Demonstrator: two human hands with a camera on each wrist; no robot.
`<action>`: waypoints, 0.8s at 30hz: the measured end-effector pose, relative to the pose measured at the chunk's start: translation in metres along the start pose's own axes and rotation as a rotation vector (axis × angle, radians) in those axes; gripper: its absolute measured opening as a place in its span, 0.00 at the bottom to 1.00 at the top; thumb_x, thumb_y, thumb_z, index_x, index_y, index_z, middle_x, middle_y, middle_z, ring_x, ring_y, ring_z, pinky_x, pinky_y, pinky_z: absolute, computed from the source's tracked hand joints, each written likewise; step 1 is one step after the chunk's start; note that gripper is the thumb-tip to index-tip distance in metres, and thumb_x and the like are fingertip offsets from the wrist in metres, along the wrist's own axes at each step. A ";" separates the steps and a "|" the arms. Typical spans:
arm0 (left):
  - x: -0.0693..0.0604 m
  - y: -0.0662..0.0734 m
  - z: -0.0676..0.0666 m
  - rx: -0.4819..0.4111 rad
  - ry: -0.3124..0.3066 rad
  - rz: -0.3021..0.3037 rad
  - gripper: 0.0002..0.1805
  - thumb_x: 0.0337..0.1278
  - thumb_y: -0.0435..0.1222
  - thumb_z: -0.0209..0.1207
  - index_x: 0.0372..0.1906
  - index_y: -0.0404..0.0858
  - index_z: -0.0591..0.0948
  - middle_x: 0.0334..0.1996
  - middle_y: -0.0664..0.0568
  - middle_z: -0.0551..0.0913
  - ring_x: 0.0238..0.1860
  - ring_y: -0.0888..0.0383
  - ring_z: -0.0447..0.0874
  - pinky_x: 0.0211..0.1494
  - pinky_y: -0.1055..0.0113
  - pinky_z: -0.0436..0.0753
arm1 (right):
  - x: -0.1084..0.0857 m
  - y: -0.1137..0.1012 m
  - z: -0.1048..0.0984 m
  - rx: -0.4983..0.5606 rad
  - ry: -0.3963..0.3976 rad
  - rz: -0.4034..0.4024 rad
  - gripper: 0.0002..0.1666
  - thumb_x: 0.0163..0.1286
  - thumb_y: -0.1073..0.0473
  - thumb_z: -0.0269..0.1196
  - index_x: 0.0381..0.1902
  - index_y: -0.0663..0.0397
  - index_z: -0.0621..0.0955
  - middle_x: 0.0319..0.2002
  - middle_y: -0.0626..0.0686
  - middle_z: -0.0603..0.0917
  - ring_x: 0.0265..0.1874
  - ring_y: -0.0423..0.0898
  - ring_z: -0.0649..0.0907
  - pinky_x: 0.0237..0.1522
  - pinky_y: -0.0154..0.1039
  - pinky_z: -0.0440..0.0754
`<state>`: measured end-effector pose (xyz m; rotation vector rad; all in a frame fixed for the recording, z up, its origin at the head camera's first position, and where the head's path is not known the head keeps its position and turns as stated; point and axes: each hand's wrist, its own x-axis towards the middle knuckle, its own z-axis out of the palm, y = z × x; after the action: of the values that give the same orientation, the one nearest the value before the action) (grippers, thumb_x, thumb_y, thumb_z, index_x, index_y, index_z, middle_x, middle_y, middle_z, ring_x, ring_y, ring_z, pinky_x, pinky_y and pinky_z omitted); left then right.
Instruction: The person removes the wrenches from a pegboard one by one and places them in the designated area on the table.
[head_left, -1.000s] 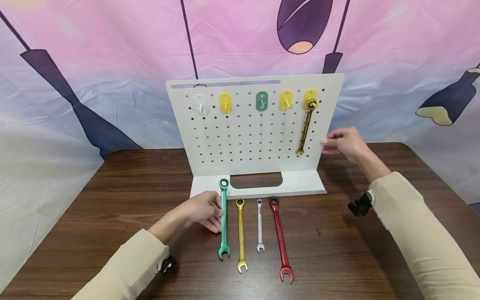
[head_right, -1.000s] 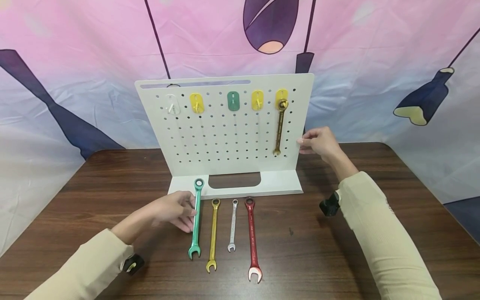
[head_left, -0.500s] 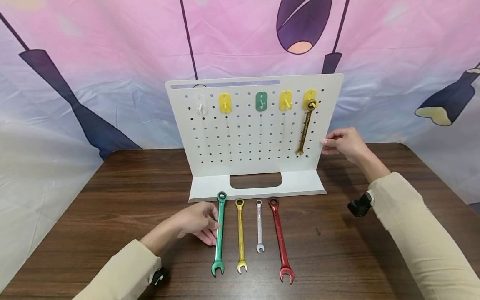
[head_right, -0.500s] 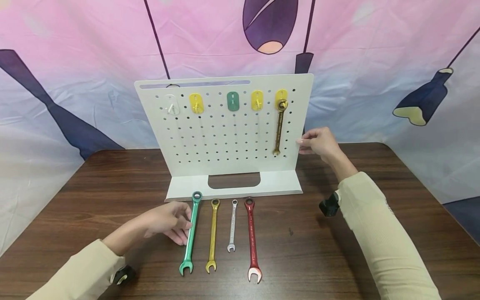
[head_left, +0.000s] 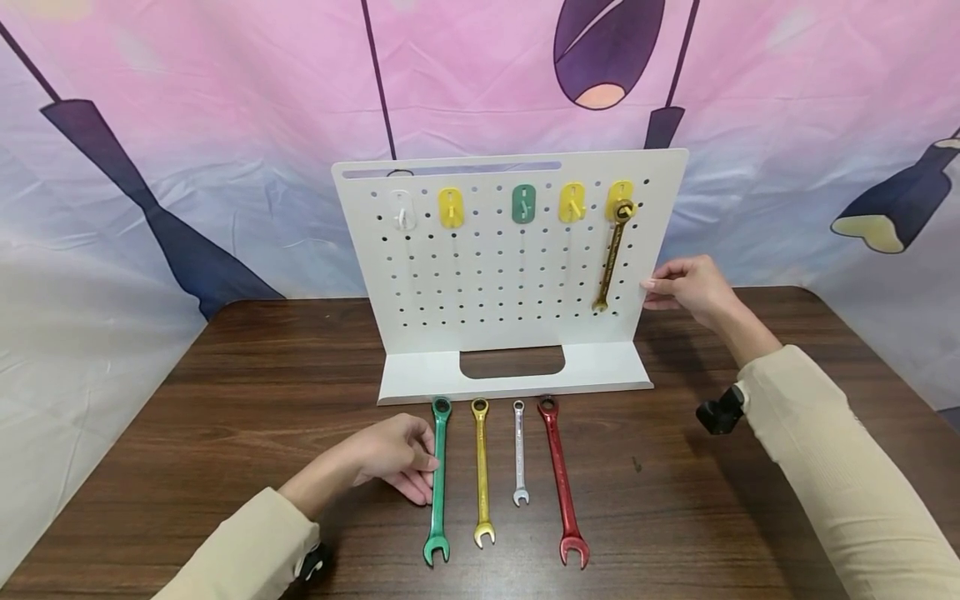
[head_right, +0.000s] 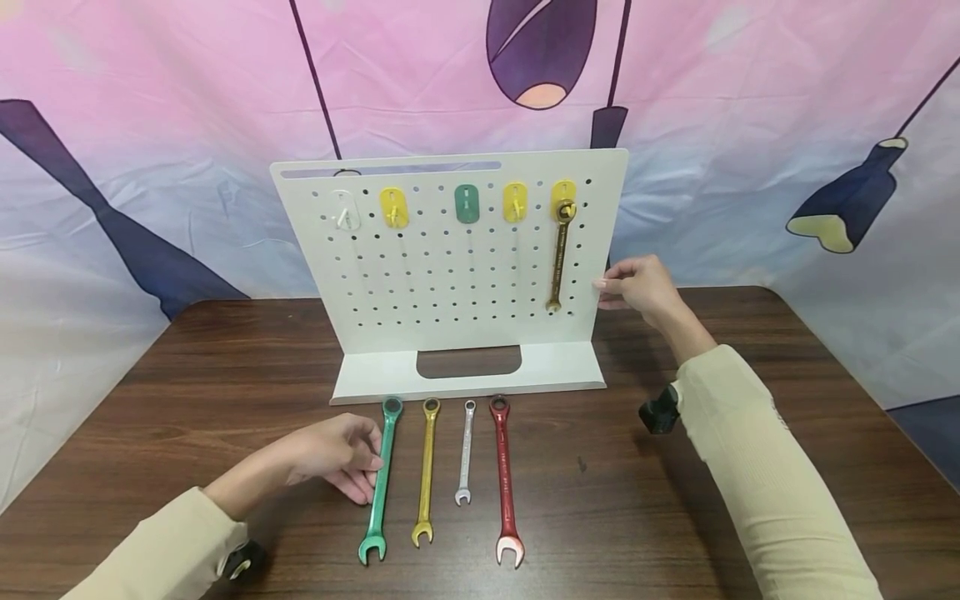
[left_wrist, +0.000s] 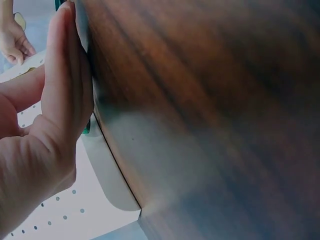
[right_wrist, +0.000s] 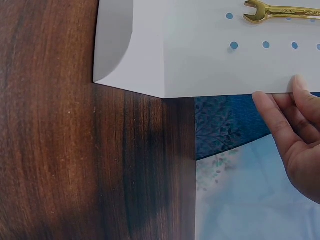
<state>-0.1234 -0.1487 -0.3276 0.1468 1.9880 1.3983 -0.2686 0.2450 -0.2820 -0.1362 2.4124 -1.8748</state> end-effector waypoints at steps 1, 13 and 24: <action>0.000 0.000 0.000 0.005 0.004 0.001 0.04 0.57 0.21 0.50 0.31 0.28 0.68 0.21 0.41 0.78 0.22 0.52 0.82 0.29 0.58 0.86 | 0.000 0.000 0.000 -0.004 0.002 -0.001 0.07 0.64 0.70 0.58 0.32 0.74 0.76 0.27 0.54 0.79 0.26 0.46 0.83 0.41 0.45 0.84; 0.002 0.000 0.003 0.029 0.060 -0.030 0.05 0.56 0.20 0.51 0.30 0.29 0.68 0.20 0.41 0.77 0.20 0.52 0.82 0.27 0.60 0.86 | -0.001 0.001 0.001 -0.039 0.012 -0.002 0.11 0.64 0.69 0.58 0.37 0.79 0.74 0.28 0.55 0.79 0.27 0.48 0.83 0.41 0.46 0.84; 0.002 0.001 0.005 0.048 0.083 -0.046 0.04 0.56 0.20 0.52 0.30 0.27 0.68 0.19 0.41 0.76 0.20 0.53 0.82 0.27 0.61 0.86 | 0.000 0.002 0.000 -0.049 0.011 0.001 0.12 0.64 0.69 0.57 0.38 0.79 0.74 0.28 0.55 0.78 0.28 0.48 0.83 0.40 0.44 0.85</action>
<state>-0.1221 -0.1436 -0.3282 0.0653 2.0805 1.3482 -0.2688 0.2451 -0.2838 -0.1287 2.4658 -1.8223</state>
